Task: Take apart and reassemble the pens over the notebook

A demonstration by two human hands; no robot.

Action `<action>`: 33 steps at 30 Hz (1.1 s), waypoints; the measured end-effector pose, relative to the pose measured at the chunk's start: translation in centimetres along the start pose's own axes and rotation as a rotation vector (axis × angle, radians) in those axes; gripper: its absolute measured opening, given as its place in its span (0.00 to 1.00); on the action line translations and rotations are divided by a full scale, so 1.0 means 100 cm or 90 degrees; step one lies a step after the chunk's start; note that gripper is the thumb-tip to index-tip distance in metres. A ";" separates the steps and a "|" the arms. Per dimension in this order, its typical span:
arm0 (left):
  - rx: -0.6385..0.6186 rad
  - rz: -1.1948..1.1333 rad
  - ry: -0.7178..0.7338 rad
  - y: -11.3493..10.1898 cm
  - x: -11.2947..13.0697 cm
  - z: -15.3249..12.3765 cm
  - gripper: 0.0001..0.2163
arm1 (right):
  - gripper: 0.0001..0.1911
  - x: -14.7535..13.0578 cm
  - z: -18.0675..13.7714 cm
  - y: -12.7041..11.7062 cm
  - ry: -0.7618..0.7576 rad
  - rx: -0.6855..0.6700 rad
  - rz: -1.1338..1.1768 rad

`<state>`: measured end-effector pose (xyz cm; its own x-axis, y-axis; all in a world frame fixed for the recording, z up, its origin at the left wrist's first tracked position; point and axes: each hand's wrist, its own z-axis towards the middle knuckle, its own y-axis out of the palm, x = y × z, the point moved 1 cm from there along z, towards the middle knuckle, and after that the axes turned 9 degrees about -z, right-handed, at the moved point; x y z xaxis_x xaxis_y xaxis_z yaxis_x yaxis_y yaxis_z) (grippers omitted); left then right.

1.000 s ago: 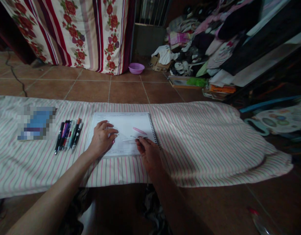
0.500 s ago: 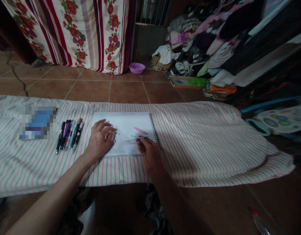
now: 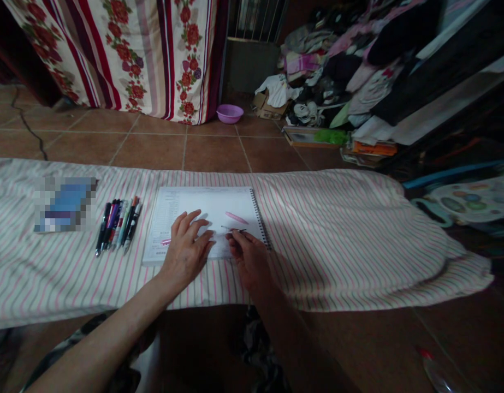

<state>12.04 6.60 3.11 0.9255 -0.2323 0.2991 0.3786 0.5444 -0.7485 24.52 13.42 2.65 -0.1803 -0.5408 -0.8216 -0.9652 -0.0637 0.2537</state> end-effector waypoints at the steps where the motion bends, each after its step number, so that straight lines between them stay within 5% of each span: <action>1: 0.003 0.000 -0.001 0.002 0.001 0.000 0.05 | 0.02 0.000 0.000 0.000 0.000 0.003 -0.002; 12: 0.018 -0.014 -0.044 0.010 -0.001 0.002 0.05 | 0.07 -0.002 -0.004 -0.008 0.000 -0.038 -0.125; 16: 0.025 -0.002 -0.051 0.010 -0.002 0.002 0.05 | 0.14 -0.010 -0.010 -0.016 -0.023 -0.163 -0.301; 19: 0.022 -0.004 -0.044 0.012 0.000 0.002 0.05 | 0.17 -0.020 -0.014 -0.020 -0.073 -0.253 -0.290; 33: 0.010 -0.037 -0.058 0.027 0.003 0.001 0.04 | 0.11 -0.033 0.010 -0.028 -0.171 -0.015 -0.067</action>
<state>13.39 8.11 1.27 0.8991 -0.1903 0.3942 0.4309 0.5443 -0.7198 27.67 16.22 4.17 -0.1261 -0.2886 -0.9491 -0.9770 -0.1295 0.1692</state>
